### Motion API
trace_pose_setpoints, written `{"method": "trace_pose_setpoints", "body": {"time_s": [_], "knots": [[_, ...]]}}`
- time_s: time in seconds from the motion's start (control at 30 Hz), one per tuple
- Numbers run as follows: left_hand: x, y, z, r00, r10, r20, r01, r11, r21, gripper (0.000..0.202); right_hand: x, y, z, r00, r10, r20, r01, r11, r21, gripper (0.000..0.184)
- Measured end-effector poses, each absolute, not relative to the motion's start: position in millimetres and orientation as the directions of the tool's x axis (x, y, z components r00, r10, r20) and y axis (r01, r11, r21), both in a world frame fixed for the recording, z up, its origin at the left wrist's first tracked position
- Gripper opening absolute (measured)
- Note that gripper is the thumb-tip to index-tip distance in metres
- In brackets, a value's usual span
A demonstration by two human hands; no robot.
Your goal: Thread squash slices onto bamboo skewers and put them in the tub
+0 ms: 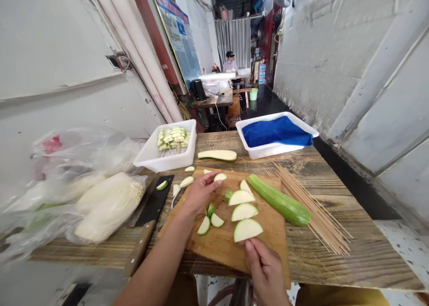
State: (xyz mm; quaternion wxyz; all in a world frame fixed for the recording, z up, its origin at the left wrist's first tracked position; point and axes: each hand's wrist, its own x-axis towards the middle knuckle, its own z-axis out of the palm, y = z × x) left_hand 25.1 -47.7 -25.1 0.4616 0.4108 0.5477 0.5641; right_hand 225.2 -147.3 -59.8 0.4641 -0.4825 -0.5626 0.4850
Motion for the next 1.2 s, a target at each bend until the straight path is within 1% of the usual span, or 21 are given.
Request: {"method": "trace_pose_setpoints", "body": {"time_s": [0.03, 0.1, 0.17, 0.23, 0.33, 0.47, 0.77, 1.0, 1.2], "knots": [[27.5, -45.7, -24.6, -0.205, 0.971, -0.12, -0.225, 0.072, 0.972, 0.033, 224.5, -146.4, -58.0, -0.153, 0.981, 0.117, 0.139, 0.138, -0.981, 0.026], [29.4, -44.3, -24.6, -0.128, 0.961, -0.247, -0.473, 0.16, 0.866, 0.028, 223.4, -143.0, -54.4, -0.269, 0.943, 0.197, 0.198, 0.255, -0.947, 0.026], [29.2, -45.2, -25.2, -0.073, 0.946, -0.315, -0.613, 0.207, 0.762, 0.024, 222.9, -139.3, -52.2, -0.348, 0.918, 0.189, 0.226, 0.278, -0.933, 0.027], [28.7, -47.0, -25.4, -0.063, 0.937, -0.343, -0.671, 0.215, 0.71, 0.022, 222.7, -136.6, -52.0, -0.353, 0.924, 0.147, 0.244, 0.242, -0.939, 0.028], [28.8, -48.9, -23.2, -0.091, 0.925, -0.369, -0.69, 0.208, 0.693, 0.016, 222.4, -135.3, -52.7, -0.333, 0.937, 0.104, 0.257, 0.196, -0.946, 0.028], [29.6, -50.2, -17.2, -0.132, 0.912, -0.388, -0.692, 0.196, 0.695, 0.009, 222.3, -135.7, -52.1, -0.333, 0.939, 0.089, 0.266, 0.185, -0.946, 0.029], [31.3, -52.7, -15.3, -0.19, 0.884, -0.426, -0.718, 0.171, 0.675, 0.012, 223.3, -134.0, -53.7, -0.344, 0.936, 0.08, 0.267, 0.179, -0.947, 0.03], [32.6, -53.5, -15.5, -0.186, 0.891, -0.414, -0.723, 0.161, 0.672, 0.015, 223.2, -132.6, -50.8, -0.364, 0.925, 0.103, 0.257, 0.207, -0.944, 0.028], [33.3, -55.0, -16.5, -0.193, 0.893, -0.406, -0.707, 0.16, 0.689, 0.013, 225.1, -132.8, -50.7, -0.383, 0.921, 0.078, 0.273, 0.193, -0.942, 0.029]]}}
